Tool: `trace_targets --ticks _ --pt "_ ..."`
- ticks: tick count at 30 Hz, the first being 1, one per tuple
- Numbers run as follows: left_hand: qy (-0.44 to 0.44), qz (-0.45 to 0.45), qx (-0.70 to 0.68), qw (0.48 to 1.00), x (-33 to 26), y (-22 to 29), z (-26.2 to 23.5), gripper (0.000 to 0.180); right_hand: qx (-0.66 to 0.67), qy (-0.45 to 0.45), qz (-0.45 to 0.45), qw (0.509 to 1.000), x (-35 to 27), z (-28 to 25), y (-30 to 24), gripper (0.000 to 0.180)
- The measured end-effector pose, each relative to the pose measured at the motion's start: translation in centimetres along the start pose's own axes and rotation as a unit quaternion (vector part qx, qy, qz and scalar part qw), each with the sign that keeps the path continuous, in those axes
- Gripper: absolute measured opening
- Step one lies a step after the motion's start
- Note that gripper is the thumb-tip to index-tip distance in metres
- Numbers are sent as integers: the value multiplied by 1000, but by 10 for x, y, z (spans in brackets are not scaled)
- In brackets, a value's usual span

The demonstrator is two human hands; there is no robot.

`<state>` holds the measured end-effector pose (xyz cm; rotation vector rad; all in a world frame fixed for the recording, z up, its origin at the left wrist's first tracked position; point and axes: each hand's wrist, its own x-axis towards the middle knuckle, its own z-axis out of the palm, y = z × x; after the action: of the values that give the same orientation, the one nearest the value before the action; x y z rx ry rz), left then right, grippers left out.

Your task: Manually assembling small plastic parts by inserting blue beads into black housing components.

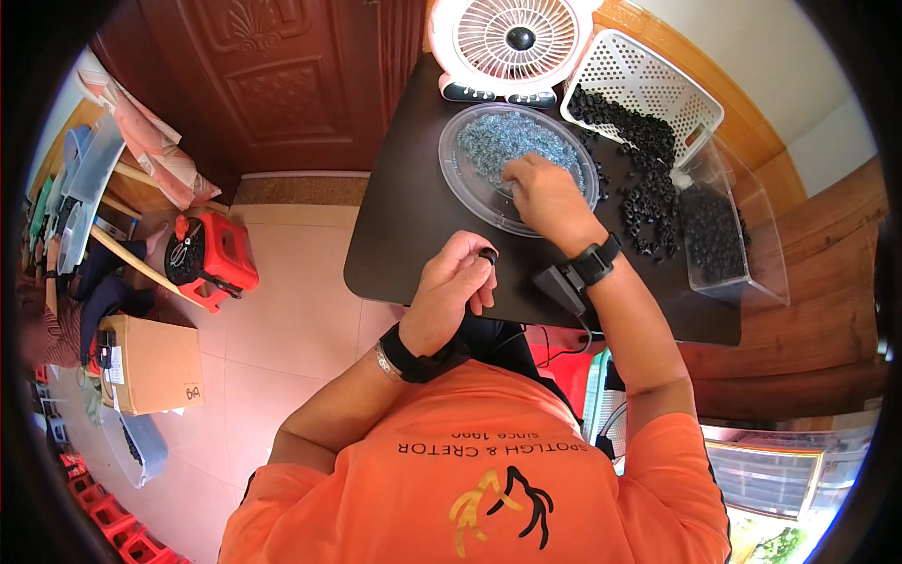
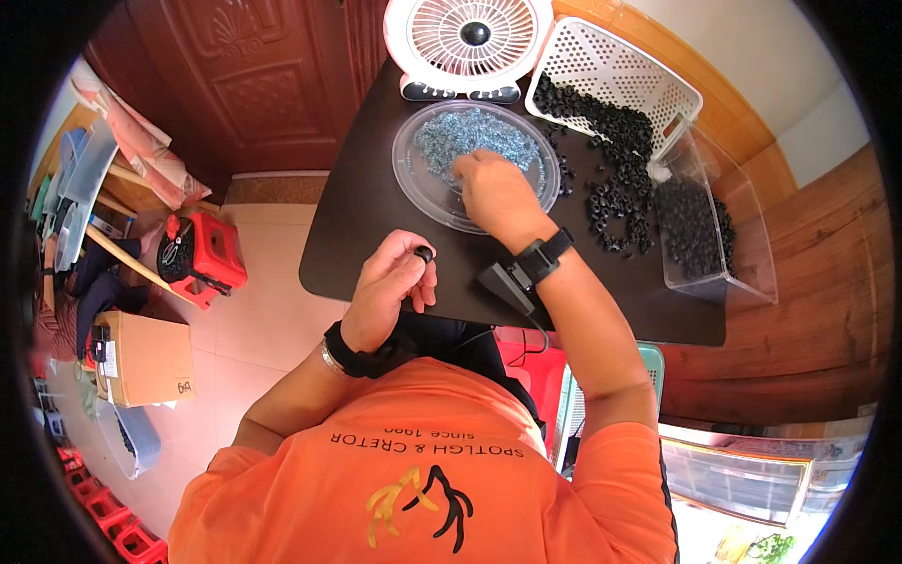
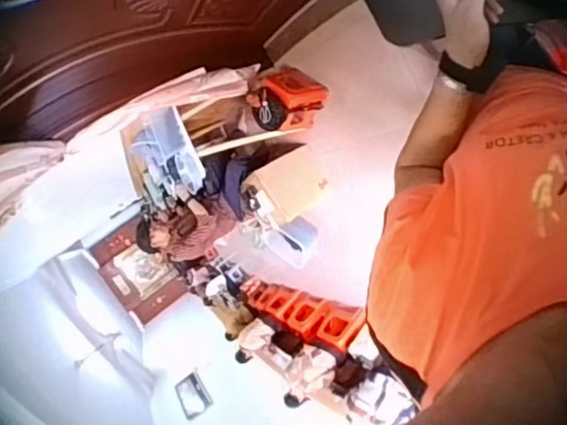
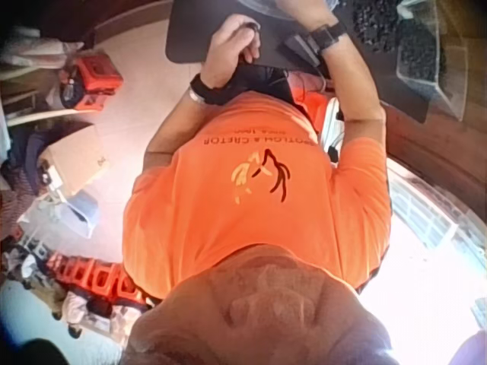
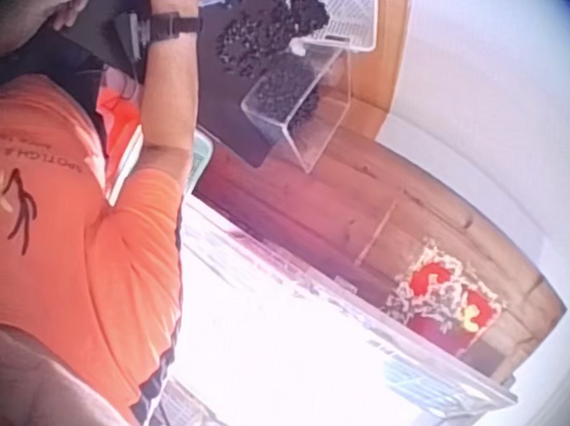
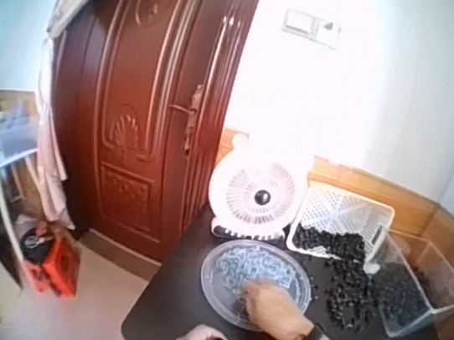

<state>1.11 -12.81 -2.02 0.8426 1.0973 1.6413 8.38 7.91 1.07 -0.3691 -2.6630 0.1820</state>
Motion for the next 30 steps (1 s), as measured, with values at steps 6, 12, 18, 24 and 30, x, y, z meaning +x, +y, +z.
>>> trace_targets --ticks 6,12,18,24,30 --pt "-10 28 52 998 -2 -2 4 20 353 -21 185 917 -30 -46 -34 13" --pt "-45 41 98 993 1 -4 14 23 605 -26 201 770 -70 -51 -75 7" --pt "-69 35 115 990 -3 -5 23 27 617 39 182 765 -92 -41 -82 5" --pt "-68 34 106 991 -2 -11 27 32 577 120 158 792 -111 -33 -81 6" --pt "-46 18 19 999 3 -11 33 26 267 155 79 948 -119 -54 -64 10"
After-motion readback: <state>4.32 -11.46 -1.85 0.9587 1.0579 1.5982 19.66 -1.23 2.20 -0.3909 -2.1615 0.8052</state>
